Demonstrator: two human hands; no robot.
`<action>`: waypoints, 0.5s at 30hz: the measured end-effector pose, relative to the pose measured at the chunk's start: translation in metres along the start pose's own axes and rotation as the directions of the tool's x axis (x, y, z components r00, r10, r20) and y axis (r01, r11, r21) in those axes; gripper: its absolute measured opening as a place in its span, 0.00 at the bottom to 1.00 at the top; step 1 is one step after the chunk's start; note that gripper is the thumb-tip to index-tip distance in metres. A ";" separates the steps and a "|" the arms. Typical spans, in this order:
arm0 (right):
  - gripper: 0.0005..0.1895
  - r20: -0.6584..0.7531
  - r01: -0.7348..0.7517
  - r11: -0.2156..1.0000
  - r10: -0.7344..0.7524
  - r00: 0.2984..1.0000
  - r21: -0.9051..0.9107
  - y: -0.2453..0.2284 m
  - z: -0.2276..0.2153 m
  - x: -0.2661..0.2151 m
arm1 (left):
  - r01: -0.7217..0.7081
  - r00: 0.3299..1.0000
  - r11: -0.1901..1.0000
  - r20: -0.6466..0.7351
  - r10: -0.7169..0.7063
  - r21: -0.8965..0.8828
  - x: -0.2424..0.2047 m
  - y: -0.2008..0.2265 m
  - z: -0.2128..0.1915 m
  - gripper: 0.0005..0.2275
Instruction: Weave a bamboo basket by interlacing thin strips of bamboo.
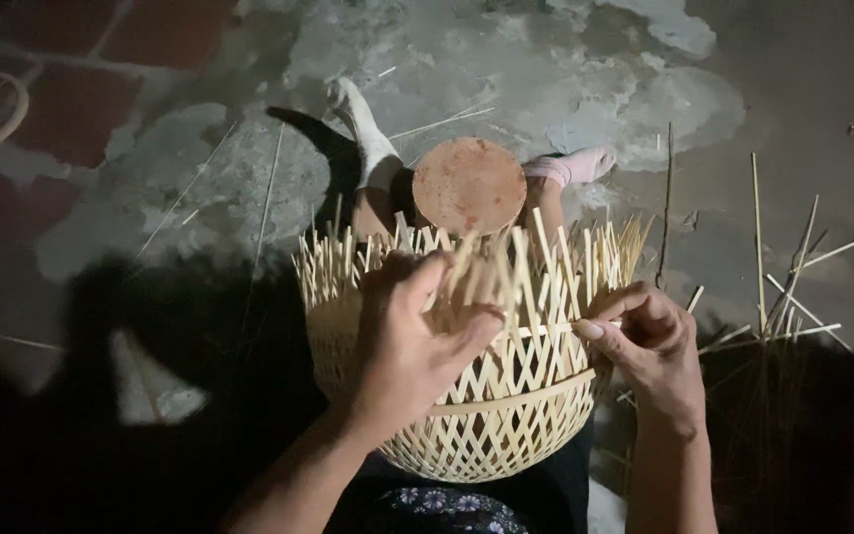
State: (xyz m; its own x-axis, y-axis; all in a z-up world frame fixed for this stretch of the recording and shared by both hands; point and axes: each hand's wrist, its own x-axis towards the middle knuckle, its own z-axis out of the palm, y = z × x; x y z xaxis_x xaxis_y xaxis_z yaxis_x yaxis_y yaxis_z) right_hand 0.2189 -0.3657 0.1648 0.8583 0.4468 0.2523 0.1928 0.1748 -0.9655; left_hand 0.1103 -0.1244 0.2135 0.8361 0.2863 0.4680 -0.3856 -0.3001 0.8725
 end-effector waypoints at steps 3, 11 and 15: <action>0.05 0.000 -0.034 0.999 0.034 0.999 0.008 0.002 -0.003 0.002 | 0.009 0.988 0.933 0.146 0.046 -0.359 -0.007 -0.012 -0.008 0.05; 0.06 0.020 -0.050 0.995 0.052 0.998 -0.081 -0.005 -0.004 0.003 | 0.202 0.971 0.951 0.076 -0.225 0.233 0.012 0.024 0.011 0.15; 0.06 -0.037 -0.096 0.992 0.093 0.995 -0.083 0.002 -0.006 -0.001 | 0.399 0.907 0.887 0.044 -0.419 0.232 0.016 0.032 0.010 0.13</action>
